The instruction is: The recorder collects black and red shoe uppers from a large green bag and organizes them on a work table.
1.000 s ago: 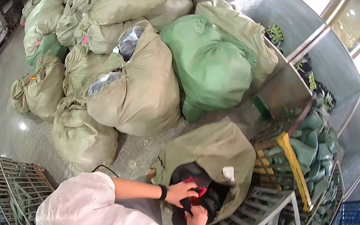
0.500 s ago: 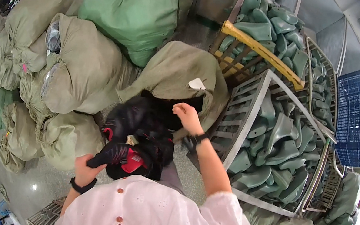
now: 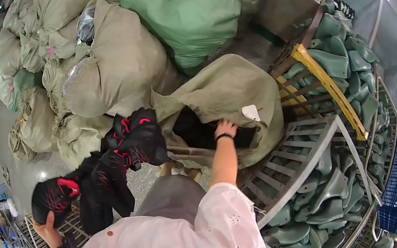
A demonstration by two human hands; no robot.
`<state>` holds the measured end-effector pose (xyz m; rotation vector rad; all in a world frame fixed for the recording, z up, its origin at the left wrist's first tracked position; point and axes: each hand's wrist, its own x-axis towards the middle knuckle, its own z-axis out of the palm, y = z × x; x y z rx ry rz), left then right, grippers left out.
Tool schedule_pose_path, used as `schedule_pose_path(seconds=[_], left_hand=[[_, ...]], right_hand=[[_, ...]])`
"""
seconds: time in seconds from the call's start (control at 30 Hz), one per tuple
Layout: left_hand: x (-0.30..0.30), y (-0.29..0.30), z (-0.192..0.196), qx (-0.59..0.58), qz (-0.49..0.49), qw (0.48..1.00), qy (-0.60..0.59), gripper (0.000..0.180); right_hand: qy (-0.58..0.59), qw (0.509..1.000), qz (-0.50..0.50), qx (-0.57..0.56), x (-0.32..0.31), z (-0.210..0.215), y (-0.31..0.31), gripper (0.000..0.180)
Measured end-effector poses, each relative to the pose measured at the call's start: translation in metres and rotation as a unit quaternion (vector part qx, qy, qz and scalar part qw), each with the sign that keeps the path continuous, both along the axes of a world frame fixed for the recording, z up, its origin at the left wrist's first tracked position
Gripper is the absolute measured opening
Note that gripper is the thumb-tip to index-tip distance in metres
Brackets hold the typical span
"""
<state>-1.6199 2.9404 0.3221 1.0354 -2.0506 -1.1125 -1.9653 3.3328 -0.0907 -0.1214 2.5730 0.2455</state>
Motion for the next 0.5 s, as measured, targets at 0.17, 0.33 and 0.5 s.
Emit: schedule_pose_path(seconds=[0.17, 0.33, 0.5], left_hand=[[0.011, -0.007, -0.047, 0.037, 0.003, 0.994, -0.106, 0.032], [-0.001, -0.012, -0.136, 0.145, 0.004, 0.98, -0.133, 0.024], [0.066, -0.027, -0.191, 0.016, 0.042, 0.94, -0.338, 0.036]], right_hand=[[0.298, 0.941, -0.105, -0.12, -0.146, 0.101, 0.034, 0.048], [0.102, 0.987, -0.079, -0.099, -0.185, 0.084, 0.033, 0.023], [-0.075, 0.981, -0.175, -0.023, -0.091, -0.014, 0.018, 0.035]])
